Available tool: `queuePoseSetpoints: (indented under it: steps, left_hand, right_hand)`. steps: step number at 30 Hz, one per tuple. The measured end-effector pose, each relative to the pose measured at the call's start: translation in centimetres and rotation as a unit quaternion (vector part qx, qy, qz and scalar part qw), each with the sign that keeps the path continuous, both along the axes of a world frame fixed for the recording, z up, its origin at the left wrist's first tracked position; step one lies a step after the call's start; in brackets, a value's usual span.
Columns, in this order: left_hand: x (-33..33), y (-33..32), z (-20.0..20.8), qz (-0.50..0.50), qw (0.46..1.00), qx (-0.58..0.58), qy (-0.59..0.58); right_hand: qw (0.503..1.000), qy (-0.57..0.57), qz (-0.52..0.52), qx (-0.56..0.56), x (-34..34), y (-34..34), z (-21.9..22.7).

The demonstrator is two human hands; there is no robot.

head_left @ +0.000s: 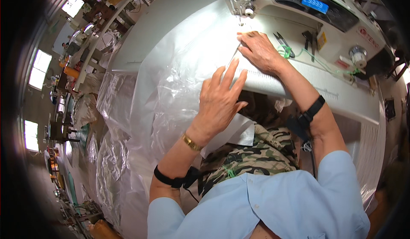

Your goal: The recorder is using an industrial sewing machine to join or hem large white plastic/polyethylene sheets in a manufacturing environment.

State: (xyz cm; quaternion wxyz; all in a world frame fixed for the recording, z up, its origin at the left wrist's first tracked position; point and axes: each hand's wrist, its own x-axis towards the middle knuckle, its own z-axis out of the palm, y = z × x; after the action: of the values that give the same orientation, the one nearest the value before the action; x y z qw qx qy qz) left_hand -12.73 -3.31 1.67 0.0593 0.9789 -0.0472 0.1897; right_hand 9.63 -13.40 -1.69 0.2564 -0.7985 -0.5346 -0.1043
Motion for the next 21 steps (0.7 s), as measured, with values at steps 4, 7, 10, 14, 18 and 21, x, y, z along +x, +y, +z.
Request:
queuePoseSetpoints:
  steps: [4,7,10,14,18,21]
  left_hand:
    - [-7.5,1.4,-1.2,0.056,0.997,0.039,0.042]
    - [-13.4,4.3,-1.9,0.142,0.985,0.058,0.082]
    - [-19.3,7.3,-3.6,0.204,0.972,0.017,0.117]
    - [-27.2,11.9,-6.4,0.286,0.934,0.009,0.214]
    - [-33.5,14.1,-6.5,0.359,0.910,0.004,0.208]
    - [-34.1,13.0,-3.9,0.345,0.915,-0.072,0.197]
  right_hand:
    - [0.998,0.001,-0.050,-0.041,-0.7,0.3,0.5]
    - [0.997,-0.013,-0.073,-0.030,-1.9,0.4,0.9]
    - [0.995,0.022,-0.086,-0.038,-3.0,0.1,0.7]
    - [0.996,0.007,-0.082,0.038,-4.6,-0.6,0.0]
    - [0.976,0.022,0.017,0.214,-8.3,-2.3,-0.4]
    - [0.962,0.091,0.106,0.233,-13.5,-3.1,-1.4]
